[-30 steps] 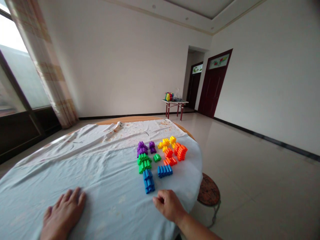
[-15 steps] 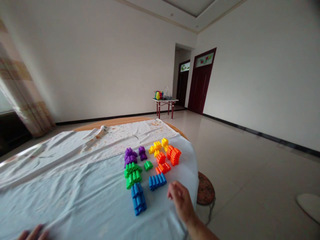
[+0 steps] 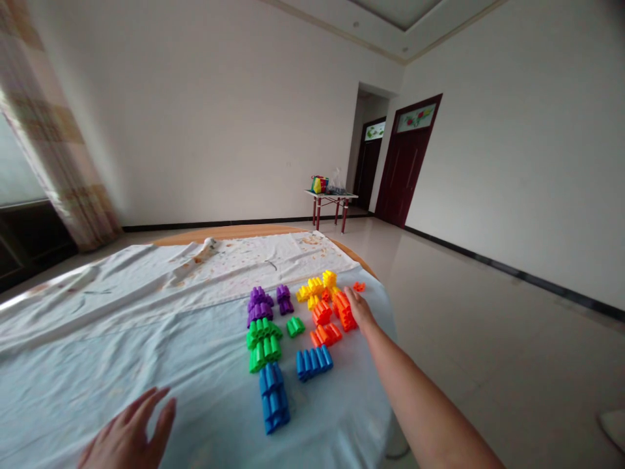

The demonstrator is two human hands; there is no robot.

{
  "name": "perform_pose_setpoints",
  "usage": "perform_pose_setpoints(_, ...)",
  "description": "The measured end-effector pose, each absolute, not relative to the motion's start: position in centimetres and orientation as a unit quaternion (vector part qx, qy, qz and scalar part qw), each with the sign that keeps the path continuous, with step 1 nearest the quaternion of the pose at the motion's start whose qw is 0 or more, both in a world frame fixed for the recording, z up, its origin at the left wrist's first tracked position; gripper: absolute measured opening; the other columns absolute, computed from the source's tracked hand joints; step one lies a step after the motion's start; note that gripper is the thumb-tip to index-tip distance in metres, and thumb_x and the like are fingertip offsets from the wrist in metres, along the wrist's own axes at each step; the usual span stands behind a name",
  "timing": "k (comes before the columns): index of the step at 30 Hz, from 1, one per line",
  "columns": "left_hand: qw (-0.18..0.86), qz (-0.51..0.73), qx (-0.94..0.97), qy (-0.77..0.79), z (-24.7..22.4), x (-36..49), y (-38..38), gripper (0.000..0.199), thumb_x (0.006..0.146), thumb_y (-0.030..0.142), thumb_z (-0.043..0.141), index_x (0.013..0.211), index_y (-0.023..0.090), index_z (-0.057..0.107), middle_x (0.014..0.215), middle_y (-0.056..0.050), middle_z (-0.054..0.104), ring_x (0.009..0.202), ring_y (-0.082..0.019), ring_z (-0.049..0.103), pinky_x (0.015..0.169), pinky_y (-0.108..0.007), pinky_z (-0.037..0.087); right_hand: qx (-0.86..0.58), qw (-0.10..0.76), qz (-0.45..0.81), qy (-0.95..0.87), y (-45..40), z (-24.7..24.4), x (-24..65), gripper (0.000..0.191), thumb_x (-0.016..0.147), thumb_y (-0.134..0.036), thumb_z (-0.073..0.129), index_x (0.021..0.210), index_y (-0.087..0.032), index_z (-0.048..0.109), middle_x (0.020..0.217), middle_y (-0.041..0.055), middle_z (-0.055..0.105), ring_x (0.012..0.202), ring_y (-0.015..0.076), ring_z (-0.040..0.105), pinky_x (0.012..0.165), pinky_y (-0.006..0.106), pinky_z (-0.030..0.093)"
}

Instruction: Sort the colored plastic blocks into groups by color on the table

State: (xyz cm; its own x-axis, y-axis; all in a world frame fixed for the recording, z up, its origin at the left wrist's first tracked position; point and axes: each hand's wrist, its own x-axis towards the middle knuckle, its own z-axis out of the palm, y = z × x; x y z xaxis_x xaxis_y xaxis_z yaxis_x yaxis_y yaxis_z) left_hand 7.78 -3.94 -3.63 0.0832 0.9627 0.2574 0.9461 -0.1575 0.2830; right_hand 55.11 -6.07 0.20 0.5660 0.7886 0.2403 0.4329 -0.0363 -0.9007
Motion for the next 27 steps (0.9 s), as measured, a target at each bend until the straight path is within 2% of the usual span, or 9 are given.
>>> perform_pose_setpoints(3, 0.074, 0.171, 0.765, 0.616, -2.9, 11.4, -5.6, 0.059, 0.079, 0.053, 0.027, 0.117, 0.020, 0.058, 0.124, -0.006, 0.057, 0.114, -0.024, 0.050, 0.100, -0.040, 0.035, -0.691, 0.514, 0.178, -0.476, -4.9, 0.7, 53.0, 0.056, 0.084, -0.062, 0.031, 0.078, -0.017, 0.064, 0.072, 0.0054, 0.066, 0.072, 0.0201, 0.060, 0.066, 0.027, 0.044)
perform_pose_setpoints(6, 0.079, 0.154, 0.772, 0.612, -2.3, 13.0, -6.7, 0.053, 0.080, 0.049, 0.028, 0.115, 0.023, 0.060, 0.124, -0.003, 0.058, 0.117, -0.023, 0.047, 0.099, -0.040, 0.035, -0.684, 0.491, 0.183, -0.508, -3.4, 1.5, 50.2, 0.053, 0.084, -0.060, 0.035, 0.077, -0.018, 0.065, 0.070, 0.0037, 0.065, 0.075, 0.0195, 0.060, 0.068, 0.027, 0.044)
perform_pose_setpoints(11, 0.057, 0.141, 0.781, 0.606, -1.9, 13.1, -7.3, 0.052, 0.083, 0.044, 0.024, 0.116, 0.023, 0.059, 0.126, -0.003, 0.056, 0.118, -0.022, 0.045, 0.099, -0.038, 0.033, -0.660, 0.458, 0.205, -0.559, -0.7, 2.5, 43.6, 0.043, 0.083, -0.058, 0.045, 0.087, -0.021, 0.067, 0.085, 0.0023, 0.069, 0.090, 0.0201, 0.061, 0.078, 0.028, 0.044)
perform_pose_setpoints(17, 0.055, 0.137, 0.775, 0.614, -1.5, 13.2, -7.6, 0.053, 0.086, 0.041, 0.020, 0.117, 0.020, 0.057, 0.126, -0.004, 0.056, 0.118, -0.021, 0.045, 0.099, -0.038, 0.032, -0.588, 0.433, 0.242, -0.638, -0.3, 4.2, 36.1, 0.052, 0.081, -0.059, 0.051, 0.110, -0.018, 0.062, 0.110, 0.0065, 0.065, 0.108, 0.0216, 0.056, 0.092, 0.030, 0.042)
perform_pose_setpoints(21, 0.067, 0.137, 0.776, 0.612, -1.4, 13.2, -7.7, 0.053, 0.086, 0.041, 0.020, 0.118, 0.019, 0.056, 0.126, -0.005, 0.055, 0.118, -0.021, 0.045, 0.100, -0.037, 0.032, -0.535, 0.467, 0.201, -0.675, -2.6, 5.3, 38.7, 0.048, 0.086, -0.054, 0.046, 0.115, -0.017, 0.059, 0.116, 0.0085, 0.062, 0.110, 0.0198, 0.056, 0.095, 0.032, 0.041)
perform_pose_setpoints(25, 0.070, 0.143, 0.777, 0.609, -1.5, 13.3, -7.5, 0.053, 0.086, 0.041, 0.020, 0.118, 0.019, 0.056, 0.125, -0.005, 0.056, 0.117, -0.021, 0.045, 0.099, -0.038, 0.032, -0.646, 0.454, 0.094, -0.606, -6.0, 3.0, 45.5, 0.045, 0.086, -0.050, 0.046, 0.106, -0.014, 0.063, 0.110, 0.0127, 0.064, 0.106, 0.0224, 0.057, 0.094, 0.035, 0.042)
perform_pose_setpoints(27, 0.070, 0.144, 0.777, 0.608, -1.6, 13.3, -7.3, 0.053, 0.086, 0.042, 0.020, 0.118, 0.019, 0.056, 0.125, -0.005, 0.056, 0.117, -0.022, 0.045, 0.098, -0.038, 0.033, -0.676, 0.440, 0.080, -0.586, -7.6, 0.9, 47.6, 0.044, 0.084, -0.048, 0.049, 0.103, -0.011, 0.064, 0.106, 0.0166, 0.065, 0.102, 0.0259, 0.059, 0.092, 0.039, 0.043)
